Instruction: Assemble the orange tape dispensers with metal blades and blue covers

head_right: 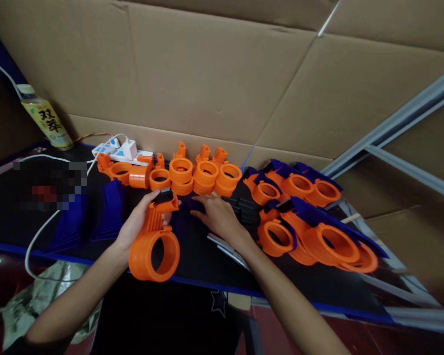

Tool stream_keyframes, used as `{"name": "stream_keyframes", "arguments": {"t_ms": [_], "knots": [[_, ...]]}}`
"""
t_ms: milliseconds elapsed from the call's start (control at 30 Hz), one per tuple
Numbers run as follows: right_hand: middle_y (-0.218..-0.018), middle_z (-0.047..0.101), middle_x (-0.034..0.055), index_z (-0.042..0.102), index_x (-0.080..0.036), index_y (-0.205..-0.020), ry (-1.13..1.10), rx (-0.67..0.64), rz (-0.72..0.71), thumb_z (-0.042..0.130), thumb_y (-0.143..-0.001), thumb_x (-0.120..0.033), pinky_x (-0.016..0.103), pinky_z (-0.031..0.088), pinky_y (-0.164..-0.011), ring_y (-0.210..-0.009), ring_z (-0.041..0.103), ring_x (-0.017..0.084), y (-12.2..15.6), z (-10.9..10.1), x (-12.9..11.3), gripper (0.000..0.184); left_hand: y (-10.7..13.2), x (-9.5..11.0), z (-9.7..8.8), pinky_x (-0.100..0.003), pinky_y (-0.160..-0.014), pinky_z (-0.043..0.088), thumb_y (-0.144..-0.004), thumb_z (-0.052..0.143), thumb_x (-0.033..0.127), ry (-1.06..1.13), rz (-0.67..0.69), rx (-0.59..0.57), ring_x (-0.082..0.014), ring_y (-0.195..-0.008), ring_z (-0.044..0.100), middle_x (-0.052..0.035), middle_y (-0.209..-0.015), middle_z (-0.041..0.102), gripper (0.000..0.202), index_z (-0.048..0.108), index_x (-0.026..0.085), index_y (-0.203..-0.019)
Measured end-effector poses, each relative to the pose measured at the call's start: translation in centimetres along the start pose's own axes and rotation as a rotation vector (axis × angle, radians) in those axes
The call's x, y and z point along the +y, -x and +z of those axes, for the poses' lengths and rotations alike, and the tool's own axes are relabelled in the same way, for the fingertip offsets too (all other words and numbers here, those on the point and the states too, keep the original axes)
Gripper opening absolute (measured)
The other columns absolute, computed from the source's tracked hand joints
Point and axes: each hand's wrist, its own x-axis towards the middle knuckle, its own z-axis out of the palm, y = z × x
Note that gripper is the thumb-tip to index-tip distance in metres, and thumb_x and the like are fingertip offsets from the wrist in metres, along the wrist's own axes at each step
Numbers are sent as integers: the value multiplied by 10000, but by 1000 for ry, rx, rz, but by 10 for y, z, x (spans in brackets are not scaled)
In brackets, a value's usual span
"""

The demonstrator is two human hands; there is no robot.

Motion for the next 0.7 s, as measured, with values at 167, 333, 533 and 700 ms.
{"name": "stream_keyframes", "arguments": {"t_ms": [167, 333, 533, 700], "knots": [[-1131, 733, 118, 725, -214, -1144, -55, -23, 11, 713, -897, -365, 404, 528, -891, -1051, 672, 268, -11, 7, -2, 289, 1, -1, 0, -213, -476, 499, -905, 617, 480, -17, -25, -1, -108, -448, 552, 4, -560, 595, 374, 696, 119, -961], [-1146, 731, 108, 714, -199, -1194, -193, 4, -4, 760, -844, -225, 397, 509, -945, -1064, 657, 238, -21, 11, 1, 354, 0, -3, -2, -219, -498, 516, -879, 640, 497, -29, -15, 8, -112, -463, 564, -10, -572, 613, 396, 698, 116, -967], [-1089, 741, 86, 655, -183, -1305, -676, -16, 31, 709, -893, -423, 355, 594, -801, -853, 698, 167, -8, -14, -5, 479, -3, -6, -3, -234, -529, 553, -848, 684, 510, 0, 108, 52, -108, -474, 574, 1, -613, 641, 380, 671, 147, -958], [-1153, 700, 63, 662, -253, -1244, -1207, 23, 95, 828, -785, -333, 367, 614, -850, -1029, 676, 194, 11, -33, -28, 495, -3, -13, -2, -278, -540, 586, -826, 719, 559, -69, 148, 63, -146, -515, 634, -22, -667, 690, 444, 652, 162, -1016]]}}
